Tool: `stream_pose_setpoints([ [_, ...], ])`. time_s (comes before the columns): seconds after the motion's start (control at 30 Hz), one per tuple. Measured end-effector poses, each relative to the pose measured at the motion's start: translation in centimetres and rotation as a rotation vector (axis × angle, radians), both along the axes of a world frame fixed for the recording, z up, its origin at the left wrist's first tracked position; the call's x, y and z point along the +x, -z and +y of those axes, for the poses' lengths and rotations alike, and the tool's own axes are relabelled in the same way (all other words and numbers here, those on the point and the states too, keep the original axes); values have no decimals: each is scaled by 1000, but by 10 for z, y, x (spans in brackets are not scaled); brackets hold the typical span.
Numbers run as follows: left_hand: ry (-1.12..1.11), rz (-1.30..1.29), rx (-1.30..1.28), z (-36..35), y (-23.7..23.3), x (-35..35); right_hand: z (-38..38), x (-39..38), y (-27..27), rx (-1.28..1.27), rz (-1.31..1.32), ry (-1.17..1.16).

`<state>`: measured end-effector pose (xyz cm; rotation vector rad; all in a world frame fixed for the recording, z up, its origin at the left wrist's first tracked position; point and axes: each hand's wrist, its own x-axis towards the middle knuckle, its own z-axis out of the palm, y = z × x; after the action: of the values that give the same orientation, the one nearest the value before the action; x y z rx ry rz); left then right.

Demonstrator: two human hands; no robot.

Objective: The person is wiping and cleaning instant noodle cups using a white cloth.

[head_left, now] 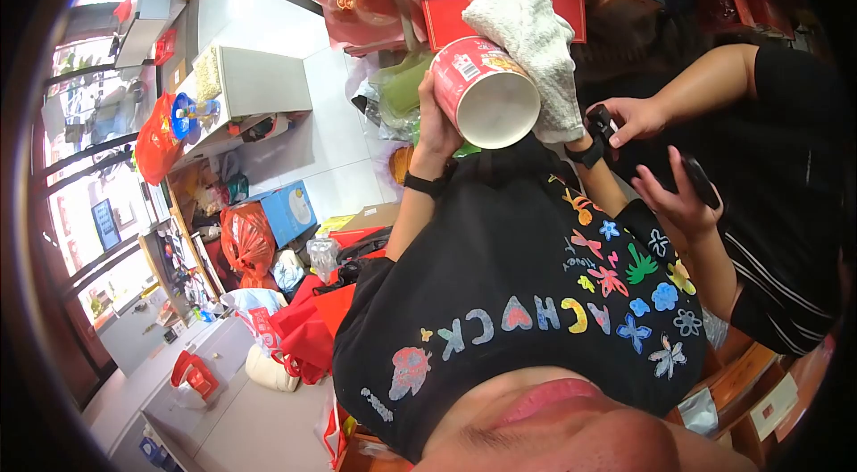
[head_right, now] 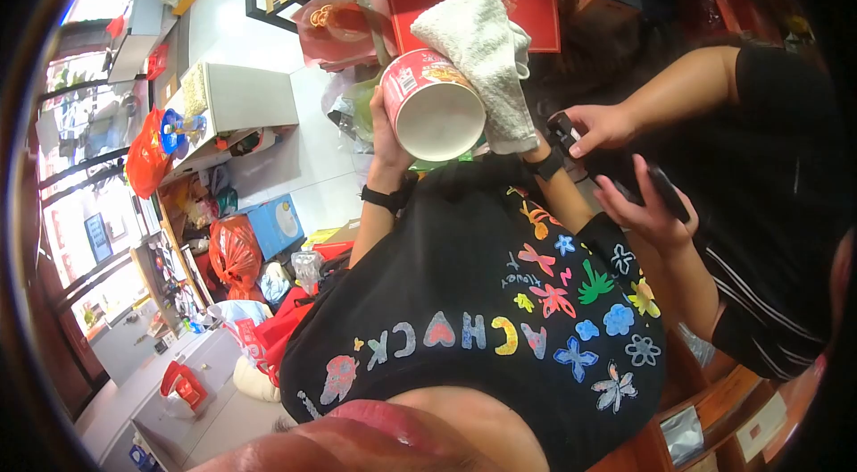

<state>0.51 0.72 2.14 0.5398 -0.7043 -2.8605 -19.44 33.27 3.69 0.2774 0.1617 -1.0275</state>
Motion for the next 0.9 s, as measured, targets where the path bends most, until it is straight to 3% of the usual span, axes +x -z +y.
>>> stream_pose_setpoints([
  [0.07, 3, -15, 4, 1, -7, 0, 19, 30, -32, 237, -548, 298],
  [0.17, -8, -29, -4, 1, -5, 1, 34, 65, -62, 332, -811, 486],
  [0.3, -23, -25, -25, 1, -12, 2, 18, 90, -103, 344, -827, 593],
  [0.5, -41, -17, -12, 3, -8, 7, 27, 99, -102, 380, -474, 575],
  [0.53, -36, -18, -17, 2, -6, 8, 25, 95, -99, 418, -790, 570],
  [0.6, -45, -28, -27, 3, -7, 11, 25, 96, -98, 420, -1136, 566],
  [0.73, -82, -39, -29, 7, -9, 14, 19, 106, -98, 321, -1410, 467],
  [0.8, -74, -28, -43, 7, -9, 15, 16, 108, -100, 311, -1455, 444],
  [0.9, -54, -15, -69, 5, -9, 16, 11, 107, -110, 355, -1223, 555],
])
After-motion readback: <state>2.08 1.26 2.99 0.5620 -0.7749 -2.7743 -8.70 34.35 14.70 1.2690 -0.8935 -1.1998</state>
